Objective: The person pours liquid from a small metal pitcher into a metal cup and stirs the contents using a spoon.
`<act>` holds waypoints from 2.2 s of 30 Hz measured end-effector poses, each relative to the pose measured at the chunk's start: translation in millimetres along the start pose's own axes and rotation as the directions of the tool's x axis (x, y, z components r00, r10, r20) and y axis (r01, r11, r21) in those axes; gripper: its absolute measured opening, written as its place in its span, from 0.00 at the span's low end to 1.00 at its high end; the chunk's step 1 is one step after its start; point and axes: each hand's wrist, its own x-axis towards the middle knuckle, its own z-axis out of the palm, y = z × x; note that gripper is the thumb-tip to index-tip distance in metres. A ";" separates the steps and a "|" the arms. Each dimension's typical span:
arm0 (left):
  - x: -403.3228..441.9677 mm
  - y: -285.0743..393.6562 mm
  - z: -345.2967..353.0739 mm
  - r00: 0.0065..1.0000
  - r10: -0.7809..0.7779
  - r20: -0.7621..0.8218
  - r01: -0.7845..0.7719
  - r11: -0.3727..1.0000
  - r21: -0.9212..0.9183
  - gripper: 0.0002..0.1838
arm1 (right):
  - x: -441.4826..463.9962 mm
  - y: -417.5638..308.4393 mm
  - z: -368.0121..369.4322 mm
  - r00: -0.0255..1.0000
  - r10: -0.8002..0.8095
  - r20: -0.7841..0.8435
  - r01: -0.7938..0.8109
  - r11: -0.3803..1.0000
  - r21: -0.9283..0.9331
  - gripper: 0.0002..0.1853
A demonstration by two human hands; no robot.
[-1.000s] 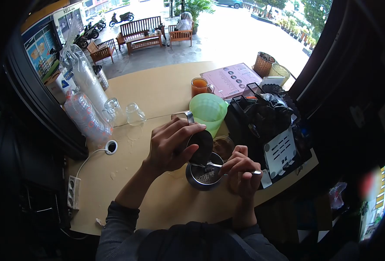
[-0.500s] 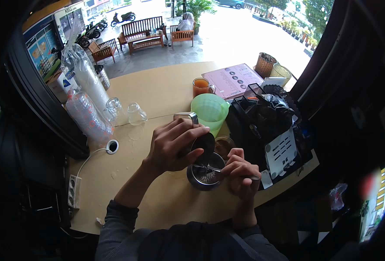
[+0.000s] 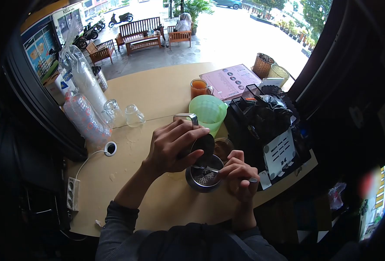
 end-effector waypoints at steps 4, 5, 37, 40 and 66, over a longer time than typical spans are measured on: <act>-0.1 0.2 -3.2 0.999 -0.020 0.050 0.020 1.000 0.001 0.19 | -6.3 4.6 -12.3 1.000 0.022 0.004 -0.022 0.996 0.082 0.31; 0.3 0.4 -3.4 0.999 -0.020 0.050 0.020 1.000 -0.001 0.19 | -4.9 3.8 -11.8 1.000 0.023 0.003 -0.023 0.997 0.080 0.31; 6.7 0.5 -0.9 0.995 0.052 0.080 -0.052 0.999 -0.003 0.18 | -12.9 -30.9 16.9 0.983 -0.186 -0.004 0.146 0.787 -0.599 0.24; 6.7 1.5 -0.7 0.996 0.051 0.079 -0.051 0.999 0.000 0.18 | -12.3 -32.9 16.5 0.982 -0.188 0.030 0.166 0.768 -0.619 0.23; 9.7 1.0 4.3 0.998 0.045 0.051 -0.045 0.999 -0.006 0.17 | -16.7 -32.2 11.5 0.989 -0.139 0.057 0.150 0.907 -0.395 0.25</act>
